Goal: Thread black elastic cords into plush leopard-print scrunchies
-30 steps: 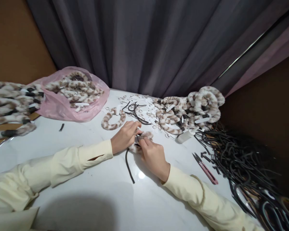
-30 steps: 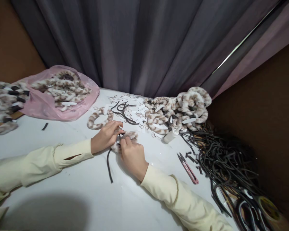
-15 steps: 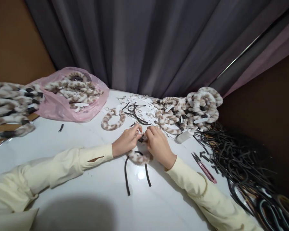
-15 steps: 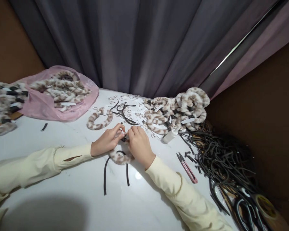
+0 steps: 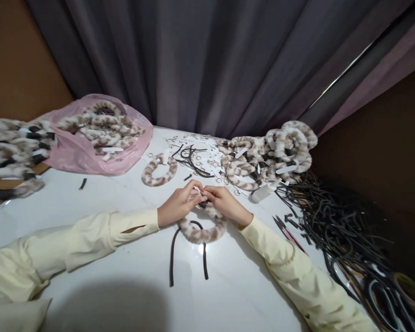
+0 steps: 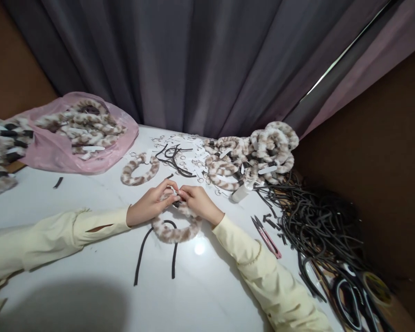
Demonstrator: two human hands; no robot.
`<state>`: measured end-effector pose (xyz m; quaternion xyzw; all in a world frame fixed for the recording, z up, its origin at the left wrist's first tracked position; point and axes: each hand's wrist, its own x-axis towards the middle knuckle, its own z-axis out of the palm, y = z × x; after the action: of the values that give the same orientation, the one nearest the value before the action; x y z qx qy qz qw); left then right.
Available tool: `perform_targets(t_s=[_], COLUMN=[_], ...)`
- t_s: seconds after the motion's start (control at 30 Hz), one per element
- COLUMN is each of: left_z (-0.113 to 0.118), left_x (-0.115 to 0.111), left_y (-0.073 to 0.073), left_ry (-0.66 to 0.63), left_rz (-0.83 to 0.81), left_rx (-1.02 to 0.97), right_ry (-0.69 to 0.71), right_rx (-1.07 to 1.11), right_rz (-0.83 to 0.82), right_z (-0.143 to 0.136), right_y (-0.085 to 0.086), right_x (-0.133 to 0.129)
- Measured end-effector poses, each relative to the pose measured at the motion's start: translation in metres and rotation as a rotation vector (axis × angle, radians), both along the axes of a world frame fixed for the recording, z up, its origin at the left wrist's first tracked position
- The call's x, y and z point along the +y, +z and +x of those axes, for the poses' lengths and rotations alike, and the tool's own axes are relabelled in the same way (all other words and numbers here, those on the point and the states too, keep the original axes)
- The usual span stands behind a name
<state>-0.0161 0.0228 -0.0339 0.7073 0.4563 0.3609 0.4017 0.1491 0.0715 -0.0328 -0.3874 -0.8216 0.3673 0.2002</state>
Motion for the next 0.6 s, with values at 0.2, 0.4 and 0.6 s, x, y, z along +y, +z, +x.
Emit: perform_targets(t_s=[0.2, 0.4, 0.6], left_z=[0.002, 0.004, 0.002], left_x=[0.001, 0.012, 0.013], left_y=[-0.002, -0.01, -0.007], left_ry=[-0.018, 0.082, 0.125], left_rz=[-0.096, -0.215, -0.249], left_rx=[-0.075, -0.276, -0.339], right_ry=[-0.001, -0.116, -0.095], right_rx=[-0.021, -0.109, -0.409], right_rz=[-0.039, 0.195, 0.663], right_z=[0.0, 0.007, 0.0], right_y=[-0.003, 0.018, 0.021], right_x=[0.001, -0.007, -0.031])
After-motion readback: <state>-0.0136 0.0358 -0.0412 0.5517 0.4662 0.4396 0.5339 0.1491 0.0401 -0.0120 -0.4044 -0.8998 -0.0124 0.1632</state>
